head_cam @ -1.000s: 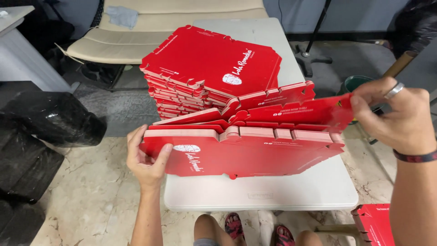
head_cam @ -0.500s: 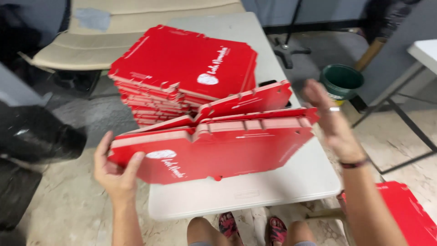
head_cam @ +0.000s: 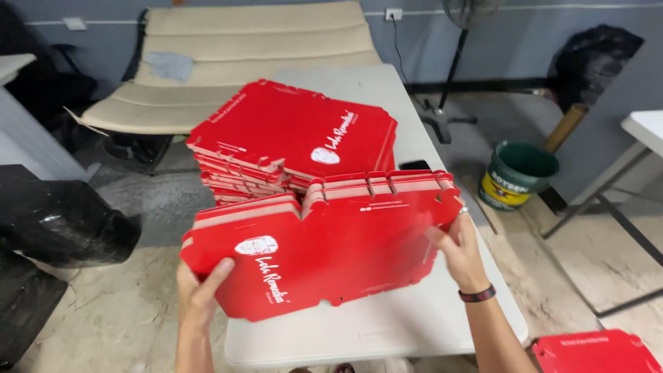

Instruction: Folding red cardboard templates into boxes and stacking them on a table.

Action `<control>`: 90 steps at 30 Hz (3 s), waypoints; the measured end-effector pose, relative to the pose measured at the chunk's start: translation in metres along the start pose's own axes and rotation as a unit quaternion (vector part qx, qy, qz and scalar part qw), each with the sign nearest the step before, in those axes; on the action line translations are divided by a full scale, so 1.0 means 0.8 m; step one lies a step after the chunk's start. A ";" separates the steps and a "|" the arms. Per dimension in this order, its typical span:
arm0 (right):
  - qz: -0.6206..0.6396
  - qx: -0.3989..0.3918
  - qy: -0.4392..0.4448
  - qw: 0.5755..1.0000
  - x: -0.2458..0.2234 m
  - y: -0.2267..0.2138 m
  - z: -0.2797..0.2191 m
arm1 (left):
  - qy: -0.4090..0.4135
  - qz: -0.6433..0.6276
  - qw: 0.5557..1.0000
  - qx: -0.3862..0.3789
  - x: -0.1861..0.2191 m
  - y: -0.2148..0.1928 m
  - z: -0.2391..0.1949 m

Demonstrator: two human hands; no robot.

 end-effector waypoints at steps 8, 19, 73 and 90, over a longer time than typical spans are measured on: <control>0.008 0.071 0.036 0.997 -0.001 0.006 0.005 | 0.006 0.004 1.000 0.013 -0.021 -0.010 -0.003; 0.112 -0.040 -0.045 0.992 -0.041 0.011 -0.002 | 0.040 0.094 0.993 0.061 -0.026 0.000 -0.021; -0.110 0.040 -0.144 0.983 -0.072 -0.081 0.058 | 0.192 0.017 0.976 0.102 -0.010 0.036 -0.048; -0.326 0.219 -0.400 0.828 -0.118 -0.193 0.024 | 0.177 0.030 0.974 0.140 -0.026 0.029 -0.034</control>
Point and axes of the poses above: each hand's wrist, its own z-axis towards the middle knuckle, its own y-axis out of the palm, x = y × z, the point moved 2 cm from there along z, towards the middle knuckle, and after that the axes turned 15 degrees about -y, right-handed, at the moved point
